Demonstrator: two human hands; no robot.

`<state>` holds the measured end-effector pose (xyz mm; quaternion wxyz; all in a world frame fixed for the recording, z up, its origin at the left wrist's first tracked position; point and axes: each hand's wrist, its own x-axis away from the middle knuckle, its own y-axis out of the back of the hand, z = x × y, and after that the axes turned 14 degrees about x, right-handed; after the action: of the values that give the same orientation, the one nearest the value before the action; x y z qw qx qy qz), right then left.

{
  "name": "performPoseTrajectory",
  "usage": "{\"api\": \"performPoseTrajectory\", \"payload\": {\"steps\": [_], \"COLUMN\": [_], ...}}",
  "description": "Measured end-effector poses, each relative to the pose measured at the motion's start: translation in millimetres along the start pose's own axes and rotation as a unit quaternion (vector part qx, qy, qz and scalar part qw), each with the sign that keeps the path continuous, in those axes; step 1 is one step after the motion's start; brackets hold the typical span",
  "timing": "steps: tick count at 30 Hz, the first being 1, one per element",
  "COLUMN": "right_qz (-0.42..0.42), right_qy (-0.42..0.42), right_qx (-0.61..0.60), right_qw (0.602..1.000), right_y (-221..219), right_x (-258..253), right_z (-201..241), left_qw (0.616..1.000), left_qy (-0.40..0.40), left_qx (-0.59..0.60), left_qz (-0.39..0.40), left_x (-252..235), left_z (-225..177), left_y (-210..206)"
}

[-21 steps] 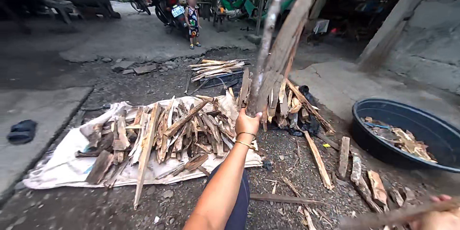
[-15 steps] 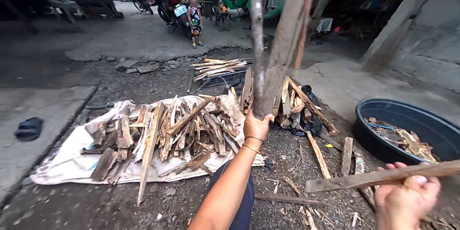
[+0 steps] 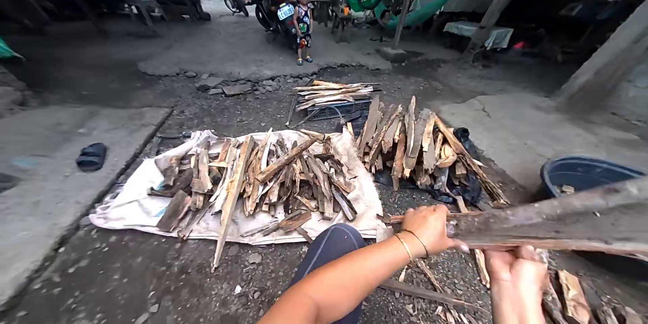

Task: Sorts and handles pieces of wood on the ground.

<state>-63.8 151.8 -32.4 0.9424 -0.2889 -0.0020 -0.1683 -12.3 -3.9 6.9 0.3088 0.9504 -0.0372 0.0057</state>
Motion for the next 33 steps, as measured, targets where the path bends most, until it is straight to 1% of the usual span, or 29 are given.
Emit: {"api": "performPoseTrajectory", "payload": {"steps": [3, 6, 9, 11, 15, 17, 18, 20, 22, 23, 24, 26, 27, 29, 31, 33], "right_qz": [-0.029, -0.044, -0.025, -0.006, 0.05, 0.079, 0.107, 0.185, 0.253, 0.262, 0.254, 0.22, 0.208, 0.202, 0.211, 0.222], "right_qy": [-0.041, -0.071, -0.057, -0.042, -0.01, -0.012, -0.016, -0.007, 0.006, -0.001, -0.015, -0.045, -0.051, -0.04, -0.027, -0.023], "right_qx": [-0.032, 0.001, 0.005, -0.008, -0.011, 0.003, 0.016, 0.075, 0.174, 0.22, 0.257, 0.309, 0.327, 0.352, 0.368, 0.376], "right_qw": [0.998, 0.997, 0.998, 0.999, 0.999, 0.997, 0.994, 0.98, 0.952, 0.94, 0.932, 0.924, 0.92, 0.913, 0.905, 0.899], "right_y": [6, 12, 19, 19, 14, 6, 3, -2, -3, -1, 1, 8, 12, 22, 30, 36], "right_x": [5, 17, 22, 24, 23, 17, 12, 8, 9, 9, 9, 8, 7, 5, 7, 9], "right_z": [6, 13, 14, 16, 24, 27, 28, 30, 32, 33, 33, 35, 38, 46, 57, 65], "left_qw": [0.996, 0.985, 0.964, 0.951, 0.956, 0.962, 0.966, 0.973, 0.97, 0.968, 0.967, 0.967, 0.965, 0.954, 0.925, 0.886], "left_qy": [-0.04, -0.086, -0.169, -0.19, -0.195, -0.184, -0.172, -0.149, -0.139, -0.13, -0.108, -0.037, 0.01, 0.129, 0.242, 0.339], "left_qx": [-0.077, -0.149, -0.191, -0.222, -0.204, -0.181, -0.171, -0.153, -0.144, -0.137, -0.129, -0.103, -0.081, -0.021, 0.013, 0.046], "left_qz": [0.011, 0.002, -0.081, -0.102, -0.084, -0.086, -0.083, -0.091, -0.136, -0.165, -0.191, -0.231, -0.249, -0.268, -0.293, -0.314], "left_x": [1, 3, 6, 3, -3, -9, -11, -13, -14, -11, -7, 14, 30, 70, 104, 142], "left_z": [0, -1, 2, 2, -1, -3, -4, -1, 17, 31, 47, 81, 98, 135, 185, 228], "left_y": [-13, -27, -39, -36, -17, 0, 11, 34, 56, 68, 79, 101, 110, 123, 127, 128]}}
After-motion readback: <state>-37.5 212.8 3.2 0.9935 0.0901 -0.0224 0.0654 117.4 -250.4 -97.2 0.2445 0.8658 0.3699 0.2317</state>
